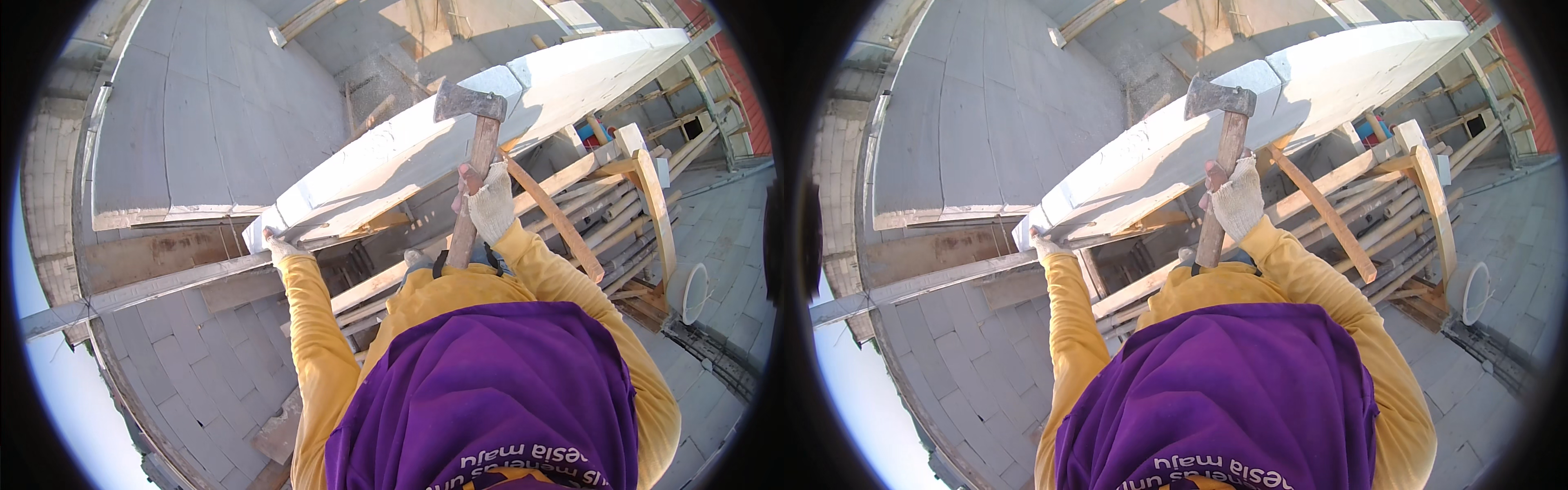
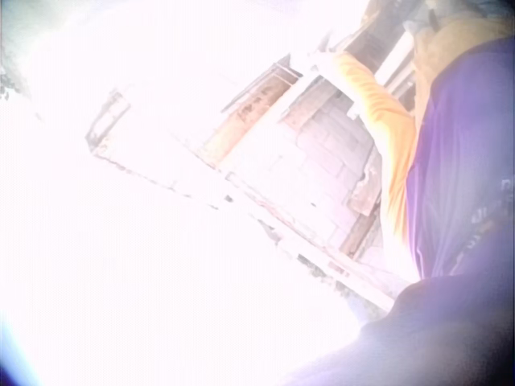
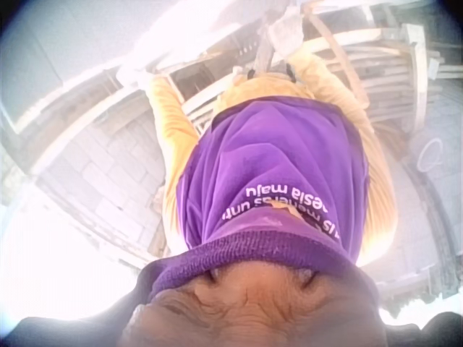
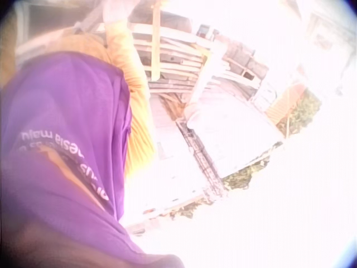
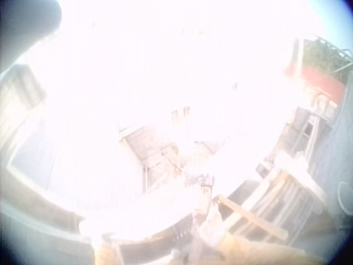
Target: The person uses a small axe to shape the curved top edge of a concrete block wall by chipping away excess material.
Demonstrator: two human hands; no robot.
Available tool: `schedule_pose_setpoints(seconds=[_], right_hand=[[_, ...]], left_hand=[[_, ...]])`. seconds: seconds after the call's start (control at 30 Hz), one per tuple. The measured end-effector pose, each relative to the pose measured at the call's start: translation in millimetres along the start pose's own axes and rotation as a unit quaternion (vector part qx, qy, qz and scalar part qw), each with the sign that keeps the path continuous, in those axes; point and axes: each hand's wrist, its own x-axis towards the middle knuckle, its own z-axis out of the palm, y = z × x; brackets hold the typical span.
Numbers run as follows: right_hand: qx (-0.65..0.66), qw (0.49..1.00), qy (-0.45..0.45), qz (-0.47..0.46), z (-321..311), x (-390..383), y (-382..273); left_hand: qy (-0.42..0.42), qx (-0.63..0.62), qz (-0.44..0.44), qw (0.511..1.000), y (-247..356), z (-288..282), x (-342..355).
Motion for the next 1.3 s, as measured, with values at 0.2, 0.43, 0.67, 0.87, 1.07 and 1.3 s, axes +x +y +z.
schedule_pose_setpoints(seconds=[0.2, 0.43, 0.67, 0.87, 1.07, 1.3], right_hand=[[-0.155, 0.97, -0.165, 0.086, -8, -10, -10], [-0.031, 0.998, -0.059, 0.011, 5, -2, 4], [-0.061, 0.99, -0.115, 0.056, -4, 12, -3], [-0.058, 0.995, -0.086, 0.011, 1, 29, -7], [-0.086, 0.984, -0.152, 0.046, -7, 39, -25], [-0.105, 0.981, -0.15, 0.058, 0, 47, -24]], left_hand=[[-0.007, 0.002, 0.001, 1.0, 0, -2, -1], [0.014, -0.014, -0.027, 0.999, -1, -5, 17], [0.043, -0.003, -0.02, 0.999, 2, -2, 6], [0.087, 0.065, -0.013, 0.994, 1, 11, -1], [0.122, 0.077, 0.03, 0.989, -14, -5, 28], [0.154, 0.08, 0.036, 0.984, -11, 2, 21]])
